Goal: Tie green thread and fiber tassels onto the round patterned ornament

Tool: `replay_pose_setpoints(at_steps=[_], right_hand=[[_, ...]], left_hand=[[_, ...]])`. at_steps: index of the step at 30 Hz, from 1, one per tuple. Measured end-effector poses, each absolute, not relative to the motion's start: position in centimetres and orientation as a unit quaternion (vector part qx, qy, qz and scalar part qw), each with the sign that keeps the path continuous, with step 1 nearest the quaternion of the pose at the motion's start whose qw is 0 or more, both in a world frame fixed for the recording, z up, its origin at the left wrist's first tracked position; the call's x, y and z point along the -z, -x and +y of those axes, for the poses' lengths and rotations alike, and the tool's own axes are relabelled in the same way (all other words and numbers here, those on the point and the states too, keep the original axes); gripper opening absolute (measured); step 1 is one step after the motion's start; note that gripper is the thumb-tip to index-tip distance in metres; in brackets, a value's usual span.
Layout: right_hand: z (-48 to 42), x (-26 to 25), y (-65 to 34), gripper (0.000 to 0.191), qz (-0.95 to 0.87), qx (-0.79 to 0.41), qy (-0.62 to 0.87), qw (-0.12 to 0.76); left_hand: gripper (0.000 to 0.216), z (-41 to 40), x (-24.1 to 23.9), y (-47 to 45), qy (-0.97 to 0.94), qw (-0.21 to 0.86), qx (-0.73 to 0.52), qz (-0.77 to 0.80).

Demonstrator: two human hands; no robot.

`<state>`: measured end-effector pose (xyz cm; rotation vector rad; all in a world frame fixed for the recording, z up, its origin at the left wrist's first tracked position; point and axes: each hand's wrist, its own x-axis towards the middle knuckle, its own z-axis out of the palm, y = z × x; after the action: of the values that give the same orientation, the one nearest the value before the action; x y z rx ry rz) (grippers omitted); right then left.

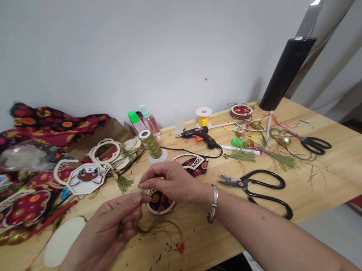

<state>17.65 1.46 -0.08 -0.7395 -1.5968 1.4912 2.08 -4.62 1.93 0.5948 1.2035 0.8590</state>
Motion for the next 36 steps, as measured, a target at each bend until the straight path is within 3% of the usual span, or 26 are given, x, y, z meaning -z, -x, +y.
replay_pose_setpoints(at_steps=[9,16,25,28,36], right_hand=[[1.9,0.3,-18.18,0.019,-0.727,-0.426,0.283,0.457],[2.03,-0.44,-18.33,0.018,-0.744,-0.48,0.24,0.398],[2.28,0.0,-18.39,0.008,-0.695,-0.561,0.218,0.394],[2.24,0.27,-18.24,0.003,-0.687,-0.56,0.225,0.404],[1.91,0.34,-18.08,0.013,-0.739,-0.459,0.276,0.408]], left_hand=[[0.027,-4.7,-1.53,-1.53,-0.3,0.663,-0.393,0.562],[0.025,-4.56,-1.91,-1.73,-0.356,0.642,-0.388,0.556],[0.026,-4.43,-1.79,-1.94,-0.383,0.648,-0.363,0.549],[0.026,-4.45,-1.92,-2.04,-0.374,0.651,-0.36,0.554],[0.025,-4.43,-2.35,-2.44,-0.333,0.672,-0.369,0.549]])
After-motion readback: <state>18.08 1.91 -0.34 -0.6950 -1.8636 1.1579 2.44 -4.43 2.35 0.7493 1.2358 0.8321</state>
